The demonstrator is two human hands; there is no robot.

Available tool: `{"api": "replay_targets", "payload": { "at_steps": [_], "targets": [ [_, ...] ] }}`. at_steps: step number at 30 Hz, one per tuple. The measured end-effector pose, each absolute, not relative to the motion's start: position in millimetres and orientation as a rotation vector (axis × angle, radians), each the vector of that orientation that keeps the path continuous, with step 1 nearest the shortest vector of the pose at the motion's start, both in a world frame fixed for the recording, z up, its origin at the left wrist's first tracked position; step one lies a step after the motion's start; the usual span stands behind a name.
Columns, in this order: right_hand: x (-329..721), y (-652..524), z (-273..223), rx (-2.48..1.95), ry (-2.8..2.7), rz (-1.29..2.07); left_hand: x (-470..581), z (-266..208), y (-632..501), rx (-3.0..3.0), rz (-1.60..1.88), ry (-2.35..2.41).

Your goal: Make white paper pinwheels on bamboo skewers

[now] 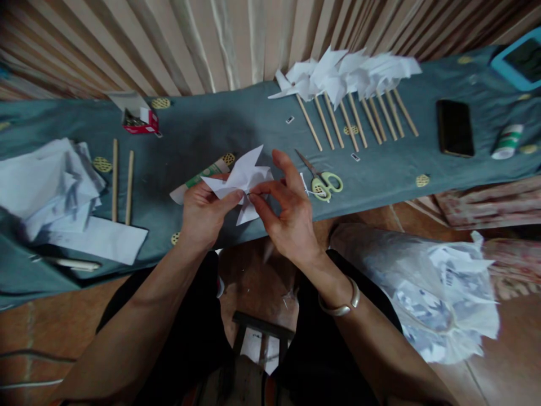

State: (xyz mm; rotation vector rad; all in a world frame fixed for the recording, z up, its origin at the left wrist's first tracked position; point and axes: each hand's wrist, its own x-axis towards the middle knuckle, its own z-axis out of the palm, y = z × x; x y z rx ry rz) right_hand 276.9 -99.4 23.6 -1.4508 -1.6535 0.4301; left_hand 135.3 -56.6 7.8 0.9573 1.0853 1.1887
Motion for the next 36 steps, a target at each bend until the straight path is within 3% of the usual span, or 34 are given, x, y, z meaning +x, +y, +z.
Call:
{"api": "replay_targets", "payload": {
  "at_steps": [36],
  "targets": [
    [276.2, -99.2, 26.0, -1.429, -1.586, 0.557, 134.6, 8.2, -58.7, 1.087, 1.180, 1.081]
  ]
}}
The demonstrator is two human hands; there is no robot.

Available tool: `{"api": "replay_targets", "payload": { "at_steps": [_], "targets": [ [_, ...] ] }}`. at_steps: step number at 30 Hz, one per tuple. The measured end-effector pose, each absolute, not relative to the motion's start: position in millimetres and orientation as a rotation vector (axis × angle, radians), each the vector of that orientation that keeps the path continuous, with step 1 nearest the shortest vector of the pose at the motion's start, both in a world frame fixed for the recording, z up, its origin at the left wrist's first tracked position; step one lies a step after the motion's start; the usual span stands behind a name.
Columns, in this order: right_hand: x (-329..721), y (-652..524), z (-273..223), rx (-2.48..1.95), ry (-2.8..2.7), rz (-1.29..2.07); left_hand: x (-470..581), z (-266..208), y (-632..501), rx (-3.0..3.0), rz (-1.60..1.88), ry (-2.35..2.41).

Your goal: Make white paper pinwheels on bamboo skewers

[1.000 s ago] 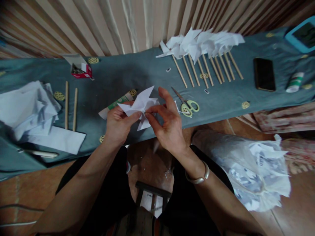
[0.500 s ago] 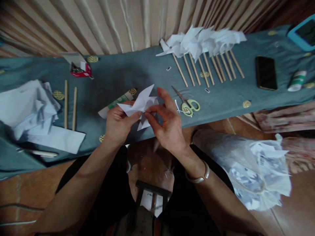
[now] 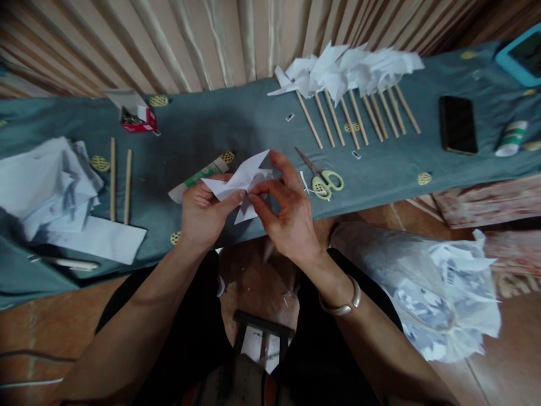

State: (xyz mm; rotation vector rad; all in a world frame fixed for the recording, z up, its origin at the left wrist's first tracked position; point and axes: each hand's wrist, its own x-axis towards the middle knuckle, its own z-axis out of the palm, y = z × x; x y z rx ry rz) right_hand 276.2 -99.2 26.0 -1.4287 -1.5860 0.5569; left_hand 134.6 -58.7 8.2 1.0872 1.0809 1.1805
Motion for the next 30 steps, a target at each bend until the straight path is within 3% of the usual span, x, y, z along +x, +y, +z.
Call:
{"api": "replay_targets", "payload": {
  "at_steps": [20, 30],
  "targets": [
    [274, -99, 28, -1.447, -1.517, 0.602, 134, 5, -60, 1.223, 1.222, 1.122],
    [275, -93, 15, -1.389, -1.314, 0.825, 133, 5, -61, 1.325, 1.188, 1.145]
  ]
}}
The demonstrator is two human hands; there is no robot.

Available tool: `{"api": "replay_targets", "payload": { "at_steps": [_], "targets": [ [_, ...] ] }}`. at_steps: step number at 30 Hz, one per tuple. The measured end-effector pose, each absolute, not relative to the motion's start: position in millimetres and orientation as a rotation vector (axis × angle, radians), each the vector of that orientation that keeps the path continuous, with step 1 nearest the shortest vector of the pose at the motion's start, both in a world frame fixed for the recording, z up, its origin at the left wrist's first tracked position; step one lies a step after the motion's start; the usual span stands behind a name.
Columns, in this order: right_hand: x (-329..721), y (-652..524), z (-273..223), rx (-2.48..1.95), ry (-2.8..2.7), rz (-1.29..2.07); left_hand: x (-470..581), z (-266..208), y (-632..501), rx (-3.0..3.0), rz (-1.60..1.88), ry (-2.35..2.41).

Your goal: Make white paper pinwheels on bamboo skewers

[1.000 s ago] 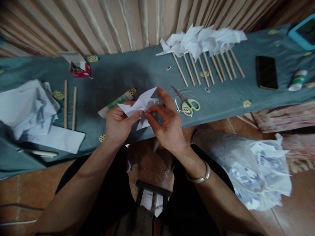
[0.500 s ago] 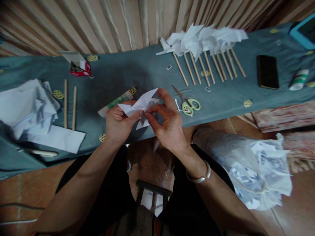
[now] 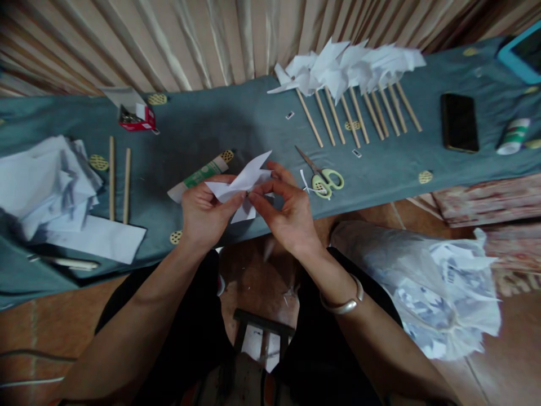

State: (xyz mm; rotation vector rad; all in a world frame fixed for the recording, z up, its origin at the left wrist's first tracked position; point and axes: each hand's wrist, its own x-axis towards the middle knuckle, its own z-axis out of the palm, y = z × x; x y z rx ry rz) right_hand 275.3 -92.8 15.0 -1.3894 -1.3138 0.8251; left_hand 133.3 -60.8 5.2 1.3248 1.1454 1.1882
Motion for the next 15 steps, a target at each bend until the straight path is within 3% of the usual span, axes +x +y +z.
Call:
{"api": "replay_targets", "payload": {
  "at_steps": [15],
  "targets": [
    [271.1, -86.6, 6.0, -1.314, -1.000, 1.112, 133.4, 6.5, -59.9, 1.129, 1.147, 1.124]
  ]
}}
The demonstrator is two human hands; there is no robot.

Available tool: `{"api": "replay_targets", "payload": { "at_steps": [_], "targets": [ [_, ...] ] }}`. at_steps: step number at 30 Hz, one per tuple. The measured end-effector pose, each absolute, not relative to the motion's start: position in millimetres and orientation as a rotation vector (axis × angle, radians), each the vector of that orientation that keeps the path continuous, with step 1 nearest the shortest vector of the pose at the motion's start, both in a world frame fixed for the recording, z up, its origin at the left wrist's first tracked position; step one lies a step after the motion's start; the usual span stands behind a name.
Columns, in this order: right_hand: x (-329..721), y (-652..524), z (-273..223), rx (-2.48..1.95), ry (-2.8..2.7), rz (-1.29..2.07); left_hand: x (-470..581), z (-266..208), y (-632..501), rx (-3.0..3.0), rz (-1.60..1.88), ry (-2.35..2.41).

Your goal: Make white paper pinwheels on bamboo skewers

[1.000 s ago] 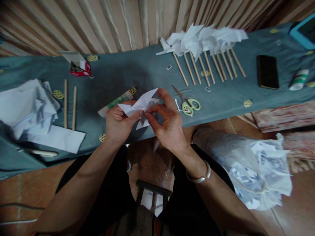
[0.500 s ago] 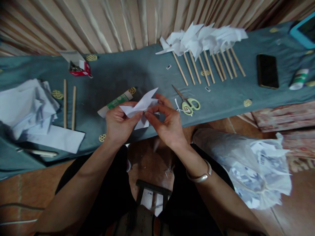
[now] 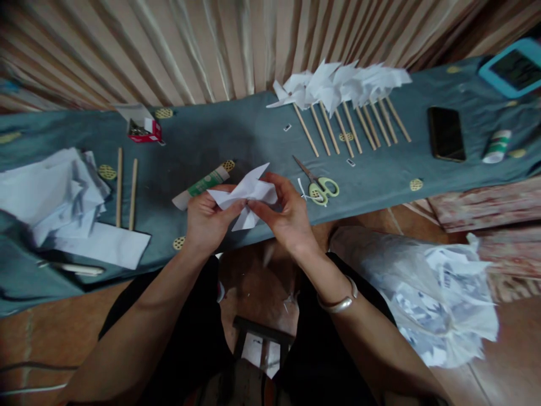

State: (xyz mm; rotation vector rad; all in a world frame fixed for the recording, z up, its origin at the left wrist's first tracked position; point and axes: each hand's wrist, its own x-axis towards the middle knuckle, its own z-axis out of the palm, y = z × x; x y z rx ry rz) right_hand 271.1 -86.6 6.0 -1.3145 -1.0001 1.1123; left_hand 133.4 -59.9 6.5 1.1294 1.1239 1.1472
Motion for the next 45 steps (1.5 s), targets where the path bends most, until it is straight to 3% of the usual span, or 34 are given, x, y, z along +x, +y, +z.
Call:
{"api": "replay_targets", "payload": {
  "at_steps": [45],
  "targets": [
    [270, -81, 18, -1.335, -0.924, 1.212, 132, 9, -56, 1.087, 1.123, 1.173]
  ]
}}
